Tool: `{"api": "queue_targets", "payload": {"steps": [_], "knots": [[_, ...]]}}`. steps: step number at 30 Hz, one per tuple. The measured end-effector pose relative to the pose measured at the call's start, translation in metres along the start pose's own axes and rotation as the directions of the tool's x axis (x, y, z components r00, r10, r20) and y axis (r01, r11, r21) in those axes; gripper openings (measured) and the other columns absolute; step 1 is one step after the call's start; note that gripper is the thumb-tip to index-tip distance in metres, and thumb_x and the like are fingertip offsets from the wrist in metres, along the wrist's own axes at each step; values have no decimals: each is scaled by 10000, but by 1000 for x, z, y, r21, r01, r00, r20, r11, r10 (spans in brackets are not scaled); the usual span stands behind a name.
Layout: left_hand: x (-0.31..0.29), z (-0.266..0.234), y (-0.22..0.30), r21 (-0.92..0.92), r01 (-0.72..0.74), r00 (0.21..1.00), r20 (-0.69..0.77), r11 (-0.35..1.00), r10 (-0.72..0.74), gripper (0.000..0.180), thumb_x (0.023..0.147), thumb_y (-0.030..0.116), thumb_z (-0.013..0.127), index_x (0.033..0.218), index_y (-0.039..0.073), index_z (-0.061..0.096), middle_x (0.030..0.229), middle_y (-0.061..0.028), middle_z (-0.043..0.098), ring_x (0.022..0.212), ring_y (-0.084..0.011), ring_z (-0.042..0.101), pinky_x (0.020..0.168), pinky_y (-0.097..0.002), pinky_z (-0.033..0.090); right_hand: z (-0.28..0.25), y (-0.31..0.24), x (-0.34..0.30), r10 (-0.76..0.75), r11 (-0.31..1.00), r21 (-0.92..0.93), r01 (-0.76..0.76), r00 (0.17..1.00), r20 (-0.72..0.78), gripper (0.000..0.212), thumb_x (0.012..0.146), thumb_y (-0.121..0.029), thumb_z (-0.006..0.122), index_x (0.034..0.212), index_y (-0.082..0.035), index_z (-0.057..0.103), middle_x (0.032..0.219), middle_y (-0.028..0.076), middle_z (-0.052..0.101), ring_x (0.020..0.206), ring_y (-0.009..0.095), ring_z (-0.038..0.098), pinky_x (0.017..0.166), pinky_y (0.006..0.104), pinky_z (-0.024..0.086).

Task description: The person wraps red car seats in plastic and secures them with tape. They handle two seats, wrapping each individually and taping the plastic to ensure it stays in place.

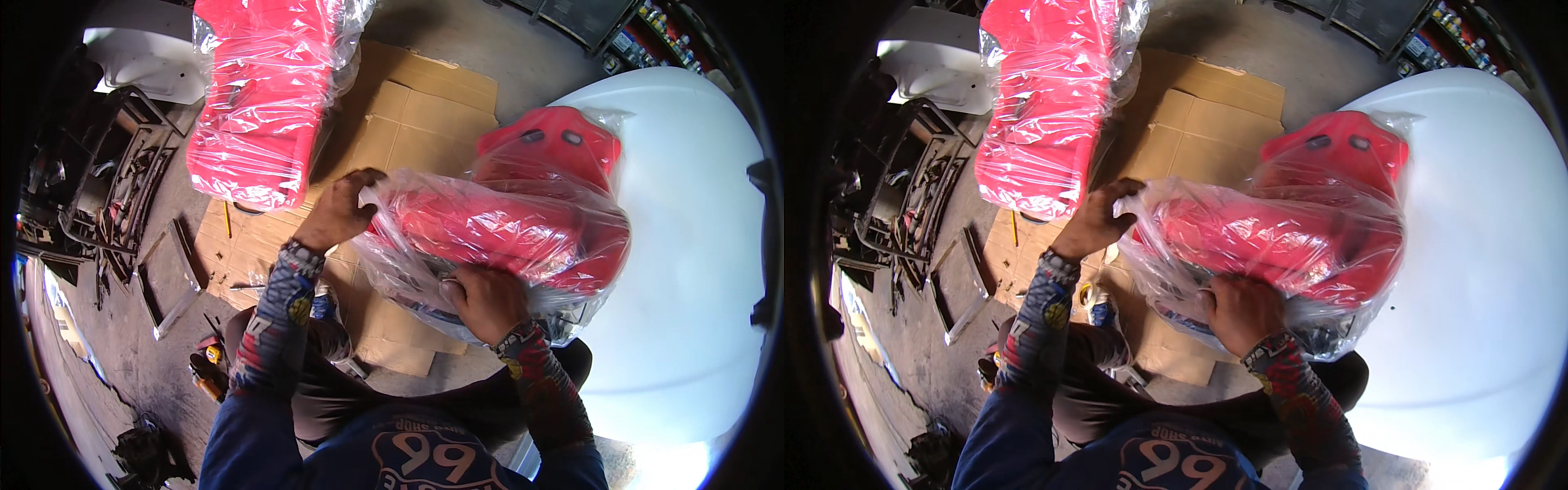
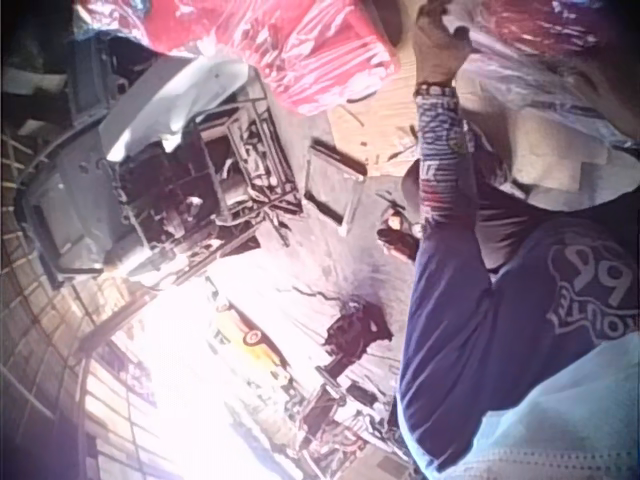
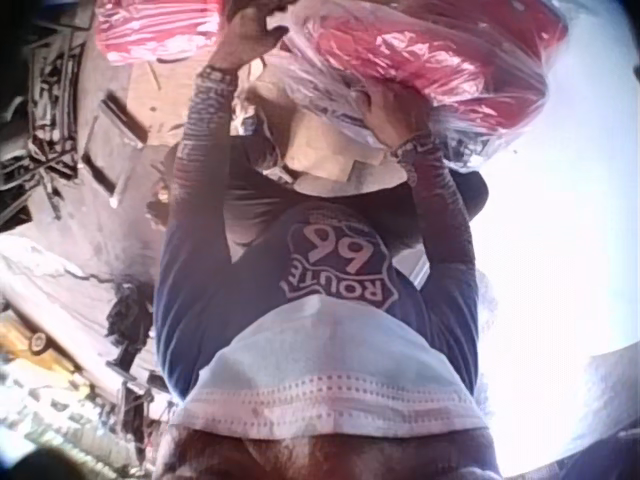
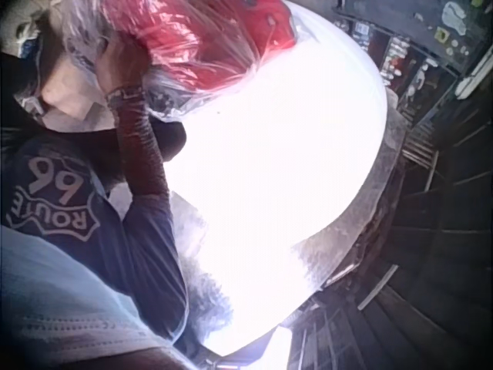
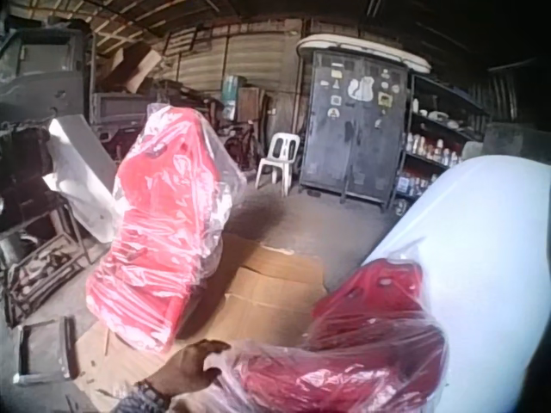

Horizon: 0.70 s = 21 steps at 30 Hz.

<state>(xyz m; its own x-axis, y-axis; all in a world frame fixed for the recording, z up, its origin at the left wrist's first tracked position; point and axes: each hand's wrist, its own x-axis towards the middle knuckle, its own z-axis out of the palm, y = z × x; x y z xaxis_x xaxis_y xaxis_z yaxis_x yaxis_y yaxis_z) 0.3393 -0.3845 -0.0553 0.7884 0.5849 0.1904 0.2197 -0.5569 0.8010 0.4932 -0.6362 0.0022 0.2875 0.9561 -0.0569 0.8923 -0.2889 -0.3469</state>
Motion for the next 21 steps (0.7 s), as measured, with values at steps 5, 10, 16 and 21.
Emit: {"api": "queue_targets", "payload": {"steps": [5,10,16,21], "knots": [[-5,50,-52,534,-7,999,44,846,-20,428,737,117,696,1153,63,612,1034,-217,669,1133,-440,579,930,-531,478,2,2,-11,-91,994,36,99,979,-181,297,935,-367,632,853,-94,717,693,150,670,648,342,666,631,466,522],[-30,48,-46,135,-187,891,440,973,110,225,826,172,657,1022,63,682,945,-198,698,871,-401,680,751,-463,564,3,7,-18,-89,990,96,101,988,-123,290,919,-370,633,856,-101,720,636,136,651,603,330,658,600,448,522],[-66,66,0,-137,88,732,681,987,29,504,827,260,737,1249,10,624,1152,-218,682,1129,-354,642,985,-448,492,3,9,-22,-119,980,151,131,989,-83,284,892,-373,634,843,-103,709,621,133,645,605,331,661,597,455,522],[-80,64,38,-13,-72,684,727,997,59,595,750,357,756,1217,11,633,1164,-233,656,1115,-372,633,959,-446,509,13,-6,-30,-99,992,71,104,992,-81,227,864,-327,636,815,-117,706,606,122,634,565,319,655,563,460,520]]}}
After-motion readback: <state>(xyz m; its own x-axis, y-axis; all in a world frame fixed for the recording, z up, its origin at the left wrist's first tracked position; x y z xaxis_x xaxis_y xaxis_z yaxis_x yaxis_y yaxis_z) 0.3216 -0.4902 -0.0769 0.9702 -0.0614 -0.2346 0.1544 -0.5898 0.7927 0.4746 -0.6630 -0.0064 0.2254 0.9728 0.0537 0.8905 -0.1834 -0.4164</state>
